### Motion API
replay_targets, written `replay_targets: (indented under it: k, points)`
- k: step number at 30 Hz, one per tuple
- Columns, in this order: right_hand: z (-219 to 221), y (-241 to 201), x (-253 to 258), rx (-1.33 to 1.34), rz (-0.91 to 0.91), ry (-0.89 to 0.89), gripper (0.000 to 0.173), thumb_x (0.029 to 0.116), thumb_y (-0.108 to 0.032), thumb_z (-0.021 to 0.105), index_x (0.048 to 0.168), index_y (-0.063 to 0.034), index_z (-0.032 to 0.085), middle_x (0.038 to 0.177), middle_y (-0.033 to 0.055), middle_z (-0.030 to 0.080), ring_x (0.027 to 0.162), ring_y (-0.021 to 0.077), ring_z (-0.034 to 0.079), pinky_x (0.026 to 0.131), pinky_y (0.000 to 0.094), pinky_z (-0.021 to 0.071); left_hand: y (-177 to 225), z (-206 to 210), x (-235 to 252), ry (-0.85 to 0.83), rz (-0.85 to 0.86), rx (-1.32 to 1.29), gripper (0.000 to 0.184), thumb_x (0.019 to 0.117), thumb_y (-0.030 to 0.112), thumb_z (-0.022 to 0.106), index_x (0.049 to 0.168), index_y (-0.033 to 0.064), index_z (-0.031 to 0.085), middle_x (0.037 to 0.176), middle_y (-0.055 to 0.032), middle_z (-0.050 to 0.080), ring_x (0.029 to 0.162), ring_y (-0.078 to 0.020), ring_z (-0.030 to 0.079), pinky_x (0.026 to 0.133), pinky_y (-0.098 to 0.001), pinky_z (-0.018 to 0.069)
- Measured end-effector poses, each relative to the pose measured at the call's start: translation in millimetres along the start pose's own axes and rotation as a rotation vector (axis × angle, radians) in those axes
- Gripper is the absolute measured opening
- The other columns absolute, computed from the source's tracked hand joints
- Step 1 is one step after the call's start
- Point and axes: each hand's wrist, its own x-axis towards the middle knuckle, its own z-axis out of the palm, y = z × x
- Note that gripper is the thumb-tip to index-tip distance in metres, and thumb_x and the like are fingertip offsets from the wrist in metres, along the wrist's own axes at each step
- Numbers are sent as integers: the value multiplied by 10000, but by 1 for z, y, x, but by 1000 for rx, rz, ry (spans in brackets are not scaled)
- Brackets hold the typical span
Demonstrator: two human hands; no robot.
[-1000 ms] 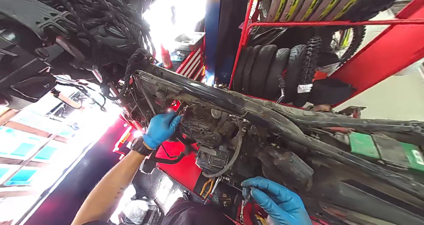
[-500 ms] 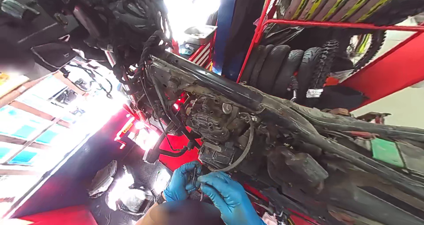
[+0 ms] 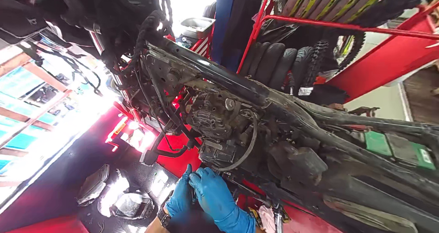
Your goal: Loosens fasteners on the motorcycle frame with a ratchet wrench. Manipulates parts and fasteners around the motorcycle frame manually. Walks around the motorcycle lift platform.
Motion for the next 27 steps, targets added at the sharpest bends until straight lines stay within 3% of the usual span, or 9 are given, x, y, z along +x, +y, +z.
replay_targets:
  k: [3, 4, 6, 8, 10, 12, 22, 27]
  points:
    - [-41, -12, -7, 192, -46, 27, 245, 970, -232, 648, 1141, -106, 771, 975, 96, 742, 923, 263, 732, 750, 391, 619, 8, -6, -5, -128, 28, 43, 597, 1111, 494, 229, 901, 142, 663, 717, 9, 658, 618, -77, 627, 559, -245, 534]
    - [-65, -13, -7, 296, -53, 83, 225, 988, -246, 646, 1122, -116, 772, 989, 76, 746, 939, 229, 727, 767, 373, 613, 11, -8, -7, -167, 29, 68, 544, 1117, 438, 267, 858, 154, 652, 656, 43, 619, 558, -42, 582, 520, -213, 501]
    - [-105, -5, 6, 325, -4, 281, 206, 1001, -281, 633, 1026, -137, 779, 977, 25, 750, 935, 140, 712, 796, 313, 600, 19, -13, -7, -264, -16, 104, 502, 1113, 374, 289, 766, 175, 592, 532, 100, 470, 413, 11, 400, 397, -149, 340]
    - [-124, 22, 40, 130, 161, 391, 240, 1003, -275, 614, 1004, -89, 764, 966, 81, 737, 909, 204, 714, 793, 390, 596, 29, -18, -3, -325, -41, 139, 483, 1124, 349, 278, 777, 151, 551, 534, 88, 423, 381, 3, 337, 366, -146, 290]
    - [-123, 54, 82, 1, 416, 274, 307, 1012, -298, 610, 1079, -25, 733, 1044, 189, 713, 996, 351, 697, 876, 542, 552, 40, -21, -4, -308, 4, 205, 478, 1129, 334, 286, 784, 131, 549, 538, 77, 425, 378, 2, 333, 363, -144, 289]
    - [-109, 75, 111, -55, 570, 207, 344, 1000, -325, 625, 1077, -5, 723, 1071, 229, 711, 1047, 417, 680, 904, 610, 521, 52, -28, -9, -296, 55, 236, 481, 1132, 328, 292, 788, 114, 551, 534, 67, 419, 371, -2, 329, 356, -146, 289]
    - [-101, 70, 133, -71, 670, 164, 234, 971, -198, 636, 1028, 17, 708, 1064, 243, 697, 1051, 424, 669, 888, 607, 521, 95, -108, -19, -350, 61, 259, 539, 1131, 370, 263, 745, 131, 553, 473, 80, 379, 347, -8, 335, 347, -161, 288]
    - [-100, 77, 134, -25, 637, 162, 211, 974, -182, 642, 1040, 7, 708, 1061, 237, 695, 1039, 419, 670, 892, 609, 521, 102, -145, -29, -453, -84, 155, 564, 1117, 428, 290, 702, 160, 563, 479, 75, 412, 351, -27, 386, 351, -181, 336]
